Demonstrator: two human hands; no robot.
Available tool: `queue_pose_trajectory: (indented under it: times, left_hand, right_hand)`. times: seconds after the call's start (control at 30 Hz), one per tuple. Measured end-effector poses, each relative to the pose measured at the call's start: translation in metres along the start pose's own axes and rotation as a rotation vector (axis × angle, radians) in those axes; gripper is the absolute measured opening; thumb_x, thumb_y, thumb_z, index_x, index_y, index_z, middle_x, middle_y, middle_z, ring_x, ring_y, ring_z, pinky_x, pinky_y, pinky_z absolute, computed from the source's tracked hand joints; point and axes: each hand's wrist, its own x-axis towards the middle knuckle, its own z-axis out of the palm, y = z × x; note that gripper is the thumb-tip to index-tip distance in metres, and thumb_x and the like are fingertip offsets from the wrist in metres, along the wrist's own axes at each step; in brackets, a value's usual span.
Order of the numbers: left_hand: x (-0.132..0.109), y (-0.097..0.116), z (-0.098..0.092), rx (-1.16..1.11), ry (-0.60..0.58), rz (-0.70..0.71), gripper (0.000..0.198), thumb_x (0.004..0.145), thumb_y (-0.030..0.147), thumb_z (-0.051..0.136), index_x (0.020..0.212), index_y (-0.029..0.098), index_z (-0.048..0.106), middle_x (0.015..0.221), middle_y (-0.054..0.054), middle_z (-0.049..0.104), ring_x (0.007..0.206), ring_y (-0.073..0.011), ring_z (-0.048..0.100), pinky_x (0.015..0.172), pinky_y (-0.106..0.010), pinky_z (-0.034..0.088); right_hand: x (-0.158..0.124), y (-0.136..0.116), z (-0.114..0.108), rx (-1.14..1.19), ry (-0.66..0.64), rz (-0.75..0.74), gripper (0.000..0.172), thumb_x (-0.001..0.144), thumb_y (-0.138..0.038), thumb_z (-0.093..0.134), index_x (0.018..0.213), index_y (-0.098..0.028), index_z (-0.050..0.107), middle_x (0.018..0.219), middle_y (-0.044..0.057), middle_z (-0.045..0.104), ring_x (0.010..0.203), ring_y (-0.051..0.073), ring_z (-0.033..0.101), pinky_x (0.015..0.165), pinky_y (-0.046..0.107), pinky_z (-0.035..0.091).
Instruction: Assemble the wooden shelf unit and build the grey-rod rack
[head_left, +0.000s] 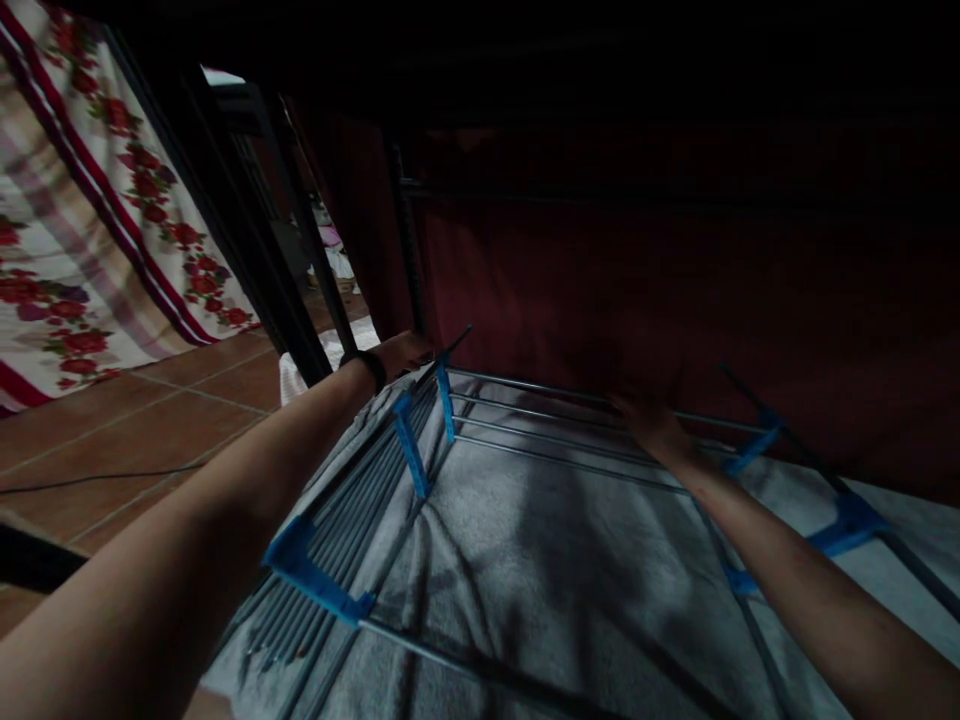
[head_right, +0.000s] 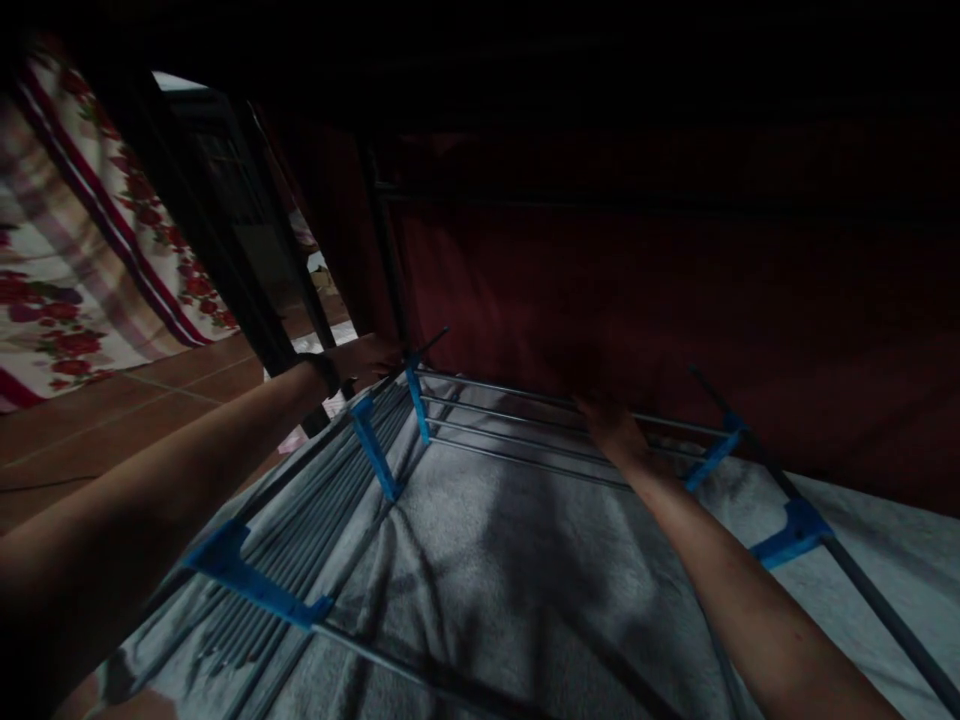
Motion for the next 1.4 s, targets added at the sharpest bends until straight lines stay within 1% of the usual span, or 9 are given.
queue_pose_trajectory:
  times: [0.13,0.23,0.4,0.53,0.67,0.9,1.1,1.27,1.4]
  left_hand:
    - [-0.01,0.0,0.018,-0.427,-0.205,-0.188,0.03,0.085,0.04,0.059,0.101,0.017,0.07,0.086,-0.009,0.072,0.081,-0.0202,0.068,0.072,-0.032,0.057]
    - [-0.011,0.003,0.024,-0.578,-0.237,-0.247,0.031,0.084,0.037,0.06,0.106,0.016,0.069,0.089,-0.01,0.072,0.084,-0.0199,0.067,0.074,-0.033,0.058]
    - [-0.01,0.002,0.025,-0.578,-0.234,-0.286,0.032,0.082,0.036,0.062,0.108,0.019,0.067,0.095,-0.008,0.072,0.087,-0.0193,0.067,0.075,-0.033,0.058]
    - [-0.015,0.002,0.026,-0.587,-0.207,-0.279,0.033,0.081,0.038,0.064,0.107,0.019,0.067,0.095,-0.007,0.071,0.088,-0.019,0.066,0.074,-0.031,0.058]
    - [-0.018,0.005,0.029,-0.62,-0.184,-0.253,0.033,0.083,0.037,0.061,0.11,0.017,0.065,0.096,-0.008,0.071,0.089,-0.0188,0.065,0.071,-0.028,0.058]
    - [-0.002,-0.008,0.044,-0.59,-0.08,-0.308,0.033,0.085,0.037,0.06,0.111,0.016,0.063,0.101,-0.009,0.071,0.087,-0.0195,0.066,0.062,-0.025,0.056]
    - [0.008,-0.023,0.05,-0.608,-0.107,-0.281,0.034,0.085,0.039,0.06,0.112,0.018,0.064,0.1,-0.008,0.07,0.088,-0.0194,0.066,0.065,-0.025,0.056]
    - [0.009,-0.025,0.051,-0.595,-0.122,-0.265,0.04,0.084,0.044,0.061,0.116,0.019,0.063,0.106,-0.009,0.07,0.095,-0.0223,0.065,0.065,-0.027,0.058]
    - [0.005,-0.022,0.049,-0.587,-0.146,-0.233,0.042,0.086,0.044,0.058,0.121,0.02,0.061,0.116,-0.01,0.067,0.1,-0.0235,0.065,0.064,-0.026,0.057]
  right_hand:
    - [0.002,0.003,0.003,0.018,-0.001,0.003,0.048,0.09,-0.011,0.037,0.129,-0.022,0.064,0.125,0.009,0.067,0.117,0.028,0.058,0.101,0.046,0.046]
    - [0.002,0.006,0.005,0.036,0.016,-0.005,0.047,0.09,-0.012,0.039,0.127,-0.022,0.065,0.124,0.008,0.067,0.116,0.028,0.059,0.101,0.047,0.045]
    - [0.001,0.011,0.01,0.071,0.035,-0.014,0.043,0.093,-0.017,0.039,0.127,-0.021,0.064,0.121,0.009,0.068,0.116,0.028,0.059,0.1,0.045,0.046]
    - [0.001,0.013,0.013,0.088,0.05,-0.017,0.044,0.095,-0.018,0.035,0.127,-0.017,0.064,0.118,0.011,0.068,0.114,0.027,0.059,0.1,0.043,0.046]
    - [0.001,0.015,0.017,0.099,0.052,-0.002,0.043,0.094,-0.019,0.037,0.127,-0.02,0.065,0.117,0.01,0.069,0.118,0.028,0.058,0.102,0.046,0.044]
    - [0.0,0.014,0.014,0.121,0.064,0.013,0.044,0.093,-0.016,0.037,0.126,-0.02,0.066,0.12,0.01,0.069,0.118,0.029,0.058,0.102,0.046,0.046]
    - [-0.004,0.011,0.012,0.065,0.071,-0.028,0.048,0.089,-0.009,0.036,0.124,-0.019,0.066,0.124,0.009,0.068,0.118,0.028,0.059,0.102,0.046,0.046]
    - [-0.003,0.016,0.015,0.1,0.138,-0.084,0.042,0.093,-0.016,0.038,0.123,-0.021,0.067,0.119,0.01,0.069,0.115,0.028,0.06,0.098,0.045,0.049]
    - [-0.002,0.017,0.016,0.125,0.157,-0.073,0.04,0.095,-0.019,0.038,0.122,-0.022,0.068,0.117,0.011,0.069,0.112,0.029,0.061,0.096,0.047,0.05]
